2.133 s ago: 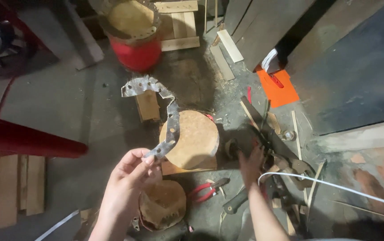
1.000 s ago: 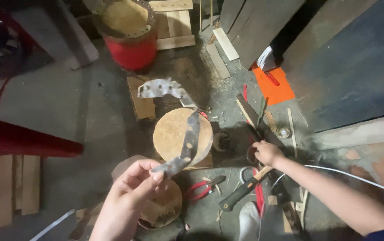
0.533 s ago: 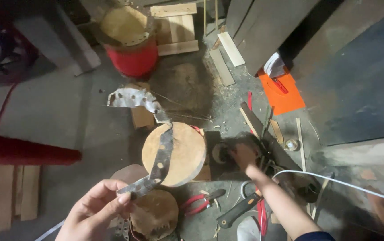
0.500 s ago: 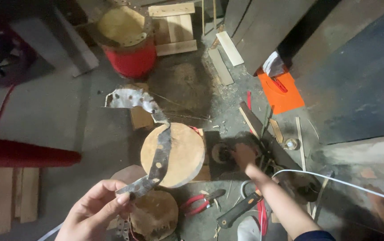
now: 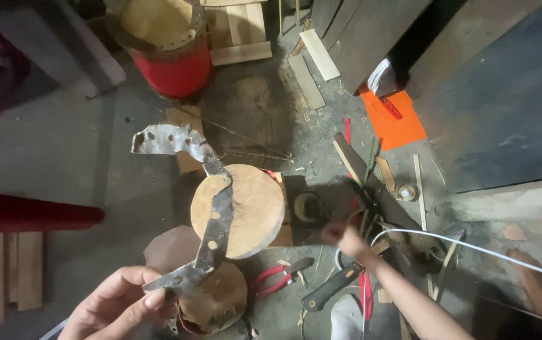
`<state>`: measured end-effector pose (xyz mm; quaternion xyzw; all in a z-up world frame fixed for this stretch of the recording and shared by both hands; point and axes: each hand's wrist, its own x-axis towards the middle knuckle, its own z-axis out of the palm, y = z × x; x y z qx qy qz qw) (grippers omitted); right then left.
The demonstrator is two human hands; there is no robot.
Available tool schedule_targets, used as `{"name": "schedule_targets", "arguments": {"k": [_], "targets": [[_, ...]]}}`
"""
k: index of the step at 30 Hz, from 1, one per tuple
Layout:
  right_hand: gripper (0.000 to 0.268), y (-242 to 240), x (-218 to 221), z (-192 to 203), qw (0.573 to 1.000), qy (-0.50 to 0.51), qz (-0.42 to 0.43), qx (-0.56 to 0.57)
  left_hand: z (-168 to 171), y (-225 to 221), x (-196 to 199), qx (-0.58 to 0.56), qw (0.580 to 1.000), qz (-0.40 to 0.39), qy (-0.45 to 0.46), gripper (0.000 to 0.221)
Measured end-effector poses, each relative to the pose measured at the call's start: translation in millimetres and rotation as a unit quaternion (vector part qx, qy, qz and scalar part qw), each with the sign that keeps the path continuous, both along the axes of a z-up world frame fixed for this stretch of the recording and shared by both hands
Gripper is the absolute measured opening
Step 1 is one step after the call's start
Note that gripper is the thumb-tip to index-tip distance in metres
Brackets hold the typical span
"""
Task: The person is applying glue to the rim of a drum frame and then carefully fitting and securing a skin membrane over it.
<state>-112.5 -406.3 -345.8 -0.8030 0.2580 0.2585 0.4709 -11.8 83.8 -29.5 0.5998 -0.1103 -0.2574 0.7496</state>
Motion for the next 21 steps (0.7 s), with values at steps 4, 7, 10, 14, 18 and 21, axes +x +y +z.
{"name": "schedule_targets", "arguments": {"k": [4,7,10,14,18,21], "targets": [[0.037,-5,-17,25,0.988,0.081,0.122,-0.045,-14,17,-5,0.035,0.999,0.012,0.017,0.018],[0.021,-34,-15,-25,0.985,-0.055,0.025,-0.162,-2,11,-8,0.065,0.997,0.025,0.035,0.019],[0.033,-47,6,-35,0.970,-0.104,-0.057,-0.214,6,1,-9,0.057,0.998,0.017,0.017,0.018],[0.071,-51,35,-63,0.907,-0.208,0.160,-0.329,4,-4,-10,0.046,0.998,0.028,0.029,0.016],[0.114,-34,28,-61,0.881,-0.211,0.264,-0.332,6,-9,-8,0.080,0.995,0.036,0.050,0.017],[0.073,-30,13,-99,0.883,-0.187,0.255,-0.348,6,-13,-9,0.122,0.986,0.060,0.101,0.017]]}}
